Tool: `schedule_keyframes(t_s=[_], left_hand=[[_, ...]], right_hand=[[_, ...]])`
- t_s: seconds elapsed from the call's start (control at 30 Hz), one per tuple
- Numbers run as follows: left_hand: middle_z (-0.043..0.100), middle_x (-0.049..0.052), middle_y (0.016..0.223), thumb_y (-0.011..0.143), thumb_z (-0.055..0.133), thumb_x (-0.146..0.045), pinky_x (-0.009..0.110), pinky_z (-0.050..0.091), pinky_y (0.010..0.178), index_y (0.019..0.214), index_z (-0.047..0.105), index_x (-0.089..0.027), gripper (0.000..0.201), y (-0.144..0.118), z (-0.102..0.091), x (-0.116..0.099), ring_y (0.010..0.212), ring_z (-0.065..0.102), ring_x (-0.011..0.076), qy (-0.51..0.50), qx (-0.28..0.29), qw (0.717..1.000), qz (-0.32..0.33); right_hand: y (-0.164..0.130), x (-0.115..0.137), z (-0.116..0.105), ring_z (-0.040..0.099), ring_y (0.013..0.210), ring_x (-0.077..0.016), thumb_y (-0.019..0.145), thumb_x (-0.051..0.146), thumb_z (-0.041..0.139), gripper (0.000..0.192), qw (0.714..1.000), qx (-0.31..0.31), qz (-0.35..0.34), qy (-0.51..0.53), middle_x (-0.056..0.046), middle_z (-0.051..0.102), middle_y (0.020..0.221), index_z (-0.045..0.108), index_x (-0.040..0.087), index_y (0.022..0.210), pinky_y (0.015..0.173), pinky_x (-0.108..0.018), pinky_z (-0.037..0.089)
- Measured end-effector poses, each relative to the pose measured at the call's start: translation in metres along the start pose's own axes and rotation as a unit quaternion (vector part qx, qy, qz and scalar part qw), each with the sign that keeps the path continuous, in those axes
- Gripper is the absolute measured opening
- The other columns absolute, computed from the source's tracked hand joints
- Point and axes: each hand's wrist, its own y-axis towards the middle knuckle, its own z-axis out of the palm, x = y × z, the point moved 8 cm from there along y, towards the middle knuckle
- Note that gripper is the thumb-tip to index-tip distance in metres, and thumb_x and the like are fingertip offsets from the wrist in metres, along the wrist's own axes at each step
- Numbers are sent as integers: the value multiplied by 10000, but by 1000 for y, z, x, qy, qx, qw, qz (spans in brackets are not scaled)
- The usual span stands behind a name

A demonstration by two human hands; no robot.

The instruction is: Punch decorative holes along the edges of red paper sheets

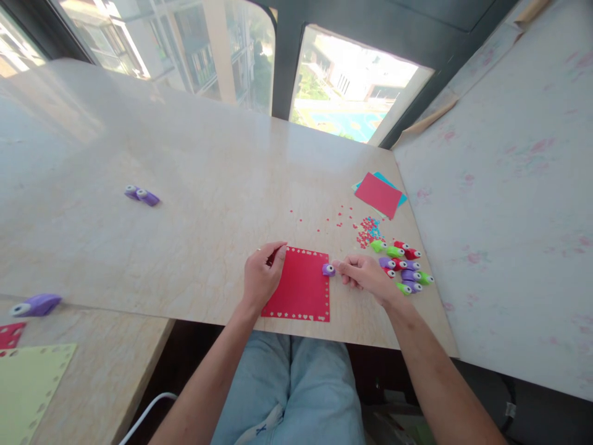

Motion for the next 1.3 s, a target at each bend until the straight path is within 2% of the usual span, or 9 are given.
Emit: schedule_keyframes(t_s=[0.27, 0.47, 0.8, 1.03, 1.3], left_hand=[[729, 52, 965, 926, 548, -311, 291, 509, 755, 984, 702, -183, 208, 0, 1, -1, 858, 671, 177, 4, -1, 1000, 9], [728, 52, 976, 929, 542, -318, 297, 508, 754, 991, 701, -187, 215, 0, 2, -1, 868, 669, 180, 5, 4, 1000, 2], [729, 46, 953, 926, 550, -327, 290, 498, 723, 990, 704, -193, 214, 0, 3, 0, 822, 663, 172, 5, 8, 1000, -2], [729, 45, 952, 926, 551, -313, 283, 494, 721, 979, 703, -191, 202, 0, 2, -2, 828, 662, 171, 12, 9, 1000, -1], [729, 48, 946, 923, 546, -313, 283, 496, 707, 977, 703, -187, 208, 0, 3, -2, 812, 663, 172, 27, 11, 1000, 2]], right_hand=[[3, -1, 2, 473, 475, -97, 740, 645, 635, 486, 999, -3, 0, -35, -18, 614, 587, 567, 173, 646, 450, -229, 305], [1, 1, 1, 484, 491, -106, 723, 651, 644, 489, 1000, -8, 1, -24, -14, 604, 580, 565, 177, 633, 472, -237, 313], [3, 1, 0, 426, 459, -92, 738, 671, 633, 521, 998, -4, -17, -61, 0, 566, 534, 543, 179, 594, 461, -236, 291], [6, -1, 5, 389, 388, -63, 720, 636, 665, 507, 999, 38, 18, -25, 13, 545, 499, 499, 185, 559, 403, -219, 252], [6, -4, 8, 338, 358, -56, 728, 640, 660, 516, 998, 44, 34, -21, 33, 495, 447, 481, 190, 552, 369, -210, 208]])
